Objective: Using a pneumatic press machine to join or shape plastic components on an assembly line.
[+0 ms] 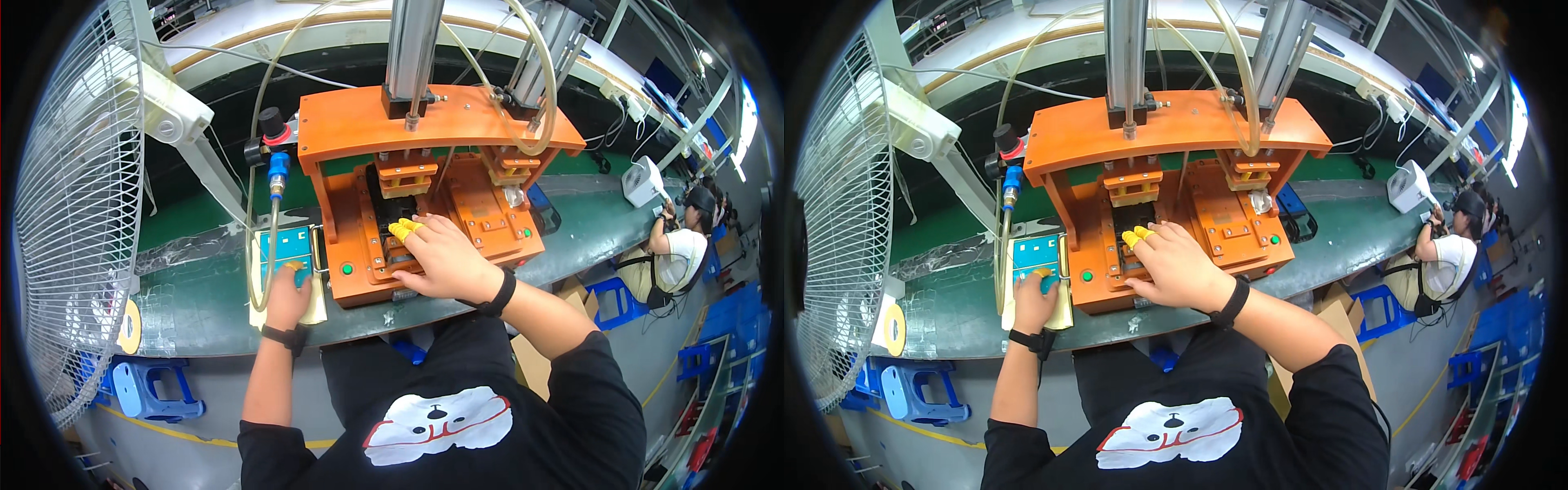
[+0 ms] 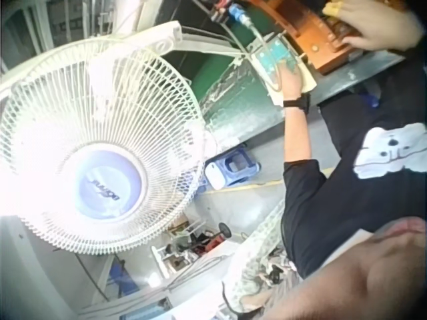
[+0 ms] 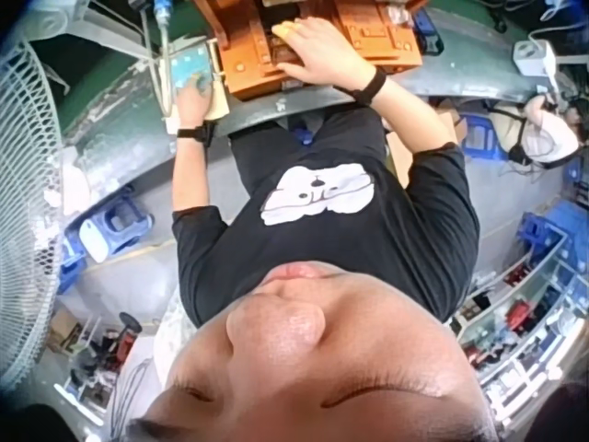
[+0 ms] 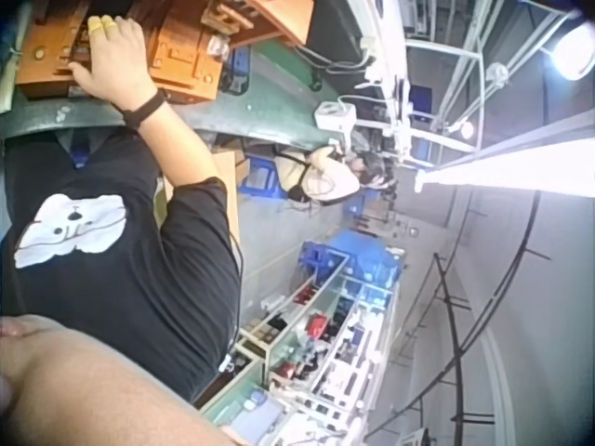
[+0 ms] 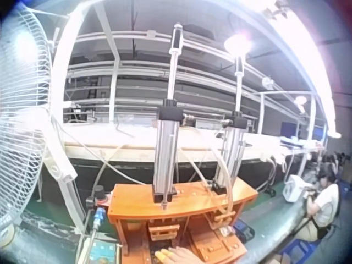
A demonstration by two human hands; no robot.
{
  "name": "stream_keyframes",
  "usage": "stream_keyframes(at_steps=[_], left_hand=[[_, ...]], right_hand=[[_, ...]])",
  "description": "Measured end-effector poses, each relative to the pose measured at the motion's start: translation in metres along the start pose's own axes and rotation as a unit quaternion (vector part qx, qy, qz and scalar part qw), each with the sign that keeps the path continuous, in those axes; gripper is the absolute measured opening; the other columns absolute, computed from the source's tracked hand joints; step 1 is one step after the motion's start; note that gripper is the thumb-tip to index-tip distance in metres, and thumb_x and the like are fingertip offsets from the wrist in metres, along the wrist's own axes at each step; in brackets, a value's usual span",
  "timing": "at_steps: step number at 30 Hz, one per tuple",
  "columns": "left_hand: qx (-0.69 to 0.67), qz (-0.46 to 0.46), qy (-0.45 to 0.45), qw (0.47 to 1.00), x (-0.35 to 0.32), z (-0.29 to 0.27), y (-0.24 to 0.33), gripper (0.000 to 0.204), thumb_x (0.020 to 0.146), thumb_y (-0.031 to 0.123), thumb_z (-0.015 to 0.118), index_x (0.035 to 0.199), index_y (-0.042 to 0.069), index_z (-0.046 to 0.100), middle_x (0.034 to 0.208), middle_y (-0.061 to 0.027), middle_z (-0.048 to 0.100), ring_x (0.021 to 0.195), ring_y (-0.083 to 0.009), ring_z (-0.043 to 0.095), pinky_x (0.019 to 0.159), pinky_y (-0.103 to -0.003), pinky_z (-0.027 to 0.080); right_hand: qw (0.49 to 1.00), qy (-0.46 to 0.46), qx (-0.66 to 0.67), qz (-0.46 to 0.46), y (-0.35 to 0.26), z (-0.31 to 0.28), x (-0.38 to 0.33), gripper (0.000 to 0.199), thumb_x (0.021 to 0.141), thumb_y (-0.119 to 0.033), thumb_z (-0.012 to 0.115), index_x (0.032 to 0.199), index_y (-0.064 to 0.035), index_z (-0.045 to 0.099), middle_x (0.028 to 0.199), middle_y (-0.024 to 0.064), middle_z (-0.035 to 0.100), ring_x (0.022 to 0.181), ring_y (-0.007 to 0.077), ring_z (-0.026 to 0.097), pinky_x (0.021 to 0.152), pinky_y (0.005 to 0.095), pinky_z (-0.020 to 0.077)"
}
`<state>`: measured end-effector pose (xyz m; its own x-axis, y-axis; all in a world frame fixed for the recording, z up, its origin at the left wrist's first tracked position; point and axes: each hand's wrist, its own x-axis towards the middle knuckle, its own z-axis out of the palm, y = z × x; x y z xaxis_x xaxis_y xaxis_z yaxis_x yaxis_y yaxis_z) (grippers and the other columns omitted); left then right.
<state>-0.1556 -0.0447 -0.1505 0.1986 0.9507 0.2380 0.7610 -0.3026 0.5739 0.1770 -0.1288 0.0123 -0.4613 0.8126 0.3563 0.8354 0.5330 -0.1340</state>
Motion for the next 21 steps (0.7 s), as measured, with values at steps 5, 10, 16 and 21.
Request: stream_keyframes(at_steps=[5, 10, 16, 21], left_hand=[[-0.027, 0.067, 0.103, 0.992, 0.016, -0.016, -0.015, 0.023, 0.090, 0.017, 0.075, 0.106, 0.002, 0.071, 0.096, -0.0232, 0.070, 0.092, -0.0450, 0.068, 0.080, -0.048, 0.053], [-0.036, 0.006, 0.126, 0.991, 0.025, -0.037, -0.031, 0.026, 0.091, 0.020, 0.073, 0.109, 0.001, 0.072, 0.101, -0.0231, 0.072, 0.097, -0.0424, 0.070, 0.082, -0.047, 0.054], [-0.111, -0.116, 0.098, 0.982, 0.035, -0.059, -0.044, 0.027, 0.095, 0.020, 0.071, 0.111, -0.001, 0.073, 0.098, -0.0193, 0.075, 0.092, -0.0302, 0.074, 0.083, -0.038, 0.055], [-0.174, -0.122, 0.135, 0.968, 0.039, -0.074, -0.057, 0.027, 0.097, 0.019, 0.072, 0.108, -0.005, 0.071, 0.095, -0.0151, 0.076, 0.085, -0.0226, 0.073, 0.077, -0.034, 0.055]], right_hand=[[0.998, -0.064, -0.011, -0.001, 0.005, -0.013, 0.010, 0.064, 0.083, -0.040, 0.080, 0.129, 0.0008, 0.063, 0.119, 0.0230, 0.068, 0.120, 0.0387, 0.061, 0.112, 0.0499, 0.0420], [0.993, 0.107, -0.004, -0.047, -0.042, -0.005, -0.003, 0.055, 0.084, -0.030, 0.080, 0.130, -0.0043, 0.066, 0.127, 0.0171, 0.067, 0.113, 0.0340, 0.066, 0.102, 0.0474, 0.0500], [0.975, -0.014, 0.201, 0.095, -0.100, 0.064, 0.006, 0.065, 0.093, -0.031, 0.072, 0.147, -0.0036, 0.050, 0.145, 0.0295, 0.053, 0.091, 0.0418, 0.072, 0.076, 0.0421, 0.0611], [0.972, 0.035, 0.221, 0.066, -0.111, 0.095, 0.001, 0.061, 0.093, -0.030, 0.071, 0.144, -0.0004, 0.052, 0.145, 0.0266, 0.054, 0.094, 0.0394, 0.072, 0.075, 0.0406, 0.0612]])
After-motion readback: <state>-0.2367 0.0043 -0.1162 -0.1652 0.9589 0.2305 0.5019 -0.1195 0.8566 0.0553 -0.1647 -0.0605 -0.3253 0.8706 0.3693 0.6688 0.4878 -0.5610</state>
